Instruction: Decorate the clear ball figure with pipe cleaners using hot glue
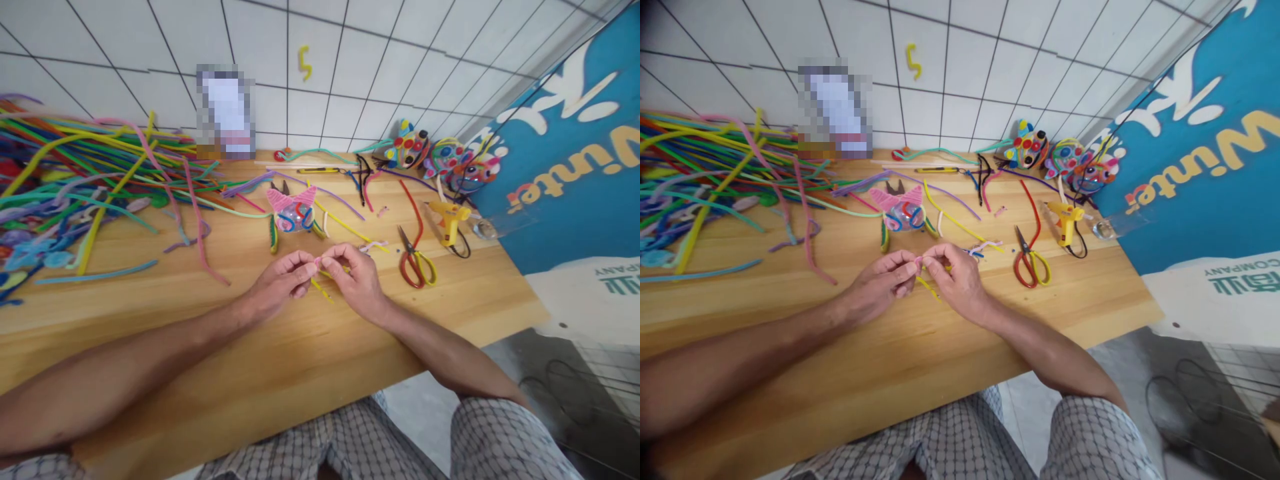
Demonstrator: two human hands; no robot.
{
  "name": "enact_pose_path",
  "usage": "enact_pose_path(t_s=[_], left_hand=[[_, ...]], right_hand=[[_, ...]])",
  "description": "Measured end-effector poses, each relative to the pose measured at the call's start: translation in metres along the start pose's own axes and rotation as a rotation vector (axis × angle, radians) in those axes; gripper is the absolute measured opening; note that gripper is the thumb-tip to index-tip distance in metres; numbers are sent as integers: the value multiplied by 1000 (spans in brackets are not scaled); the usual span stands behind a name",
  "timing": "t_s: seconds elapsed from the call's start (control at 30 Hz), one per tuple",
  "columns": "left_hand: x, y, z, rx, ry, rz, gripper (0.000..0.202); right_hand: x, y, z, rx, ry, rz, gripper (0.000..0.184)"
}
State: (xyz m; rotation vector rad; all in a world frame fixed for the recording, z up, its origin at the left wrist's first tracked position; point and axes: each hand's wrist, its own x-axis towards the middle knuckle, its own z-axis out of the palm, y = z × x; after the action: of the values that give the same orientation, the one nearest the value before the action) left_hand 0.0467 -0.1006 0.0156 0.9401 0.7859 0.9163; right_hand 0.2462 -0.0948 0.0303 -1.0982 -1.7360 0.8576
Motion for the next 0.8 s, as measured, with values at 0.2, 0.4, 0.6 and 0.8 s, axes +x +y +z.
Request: enact_pose_path(t_s=[0.2, 0.4, 0.6, 0.8], left_hand=[[2, -3, -3, 39, -26, 23, 54], [-1, 3, -2, 239, 25, 102, 39], [5, 19, -14, 515, 544, 558, 23], [36, 24, -39, 624, 594, 520, 59]], right_hand=[[0, 2, 1, 13, -30, 30, 20], [13, 1, -12, 15, -97, 6, 22], [82, 4, -38, -341, -21, -341, 20], [136, 27, -29, -493, -148, -477, 23]])
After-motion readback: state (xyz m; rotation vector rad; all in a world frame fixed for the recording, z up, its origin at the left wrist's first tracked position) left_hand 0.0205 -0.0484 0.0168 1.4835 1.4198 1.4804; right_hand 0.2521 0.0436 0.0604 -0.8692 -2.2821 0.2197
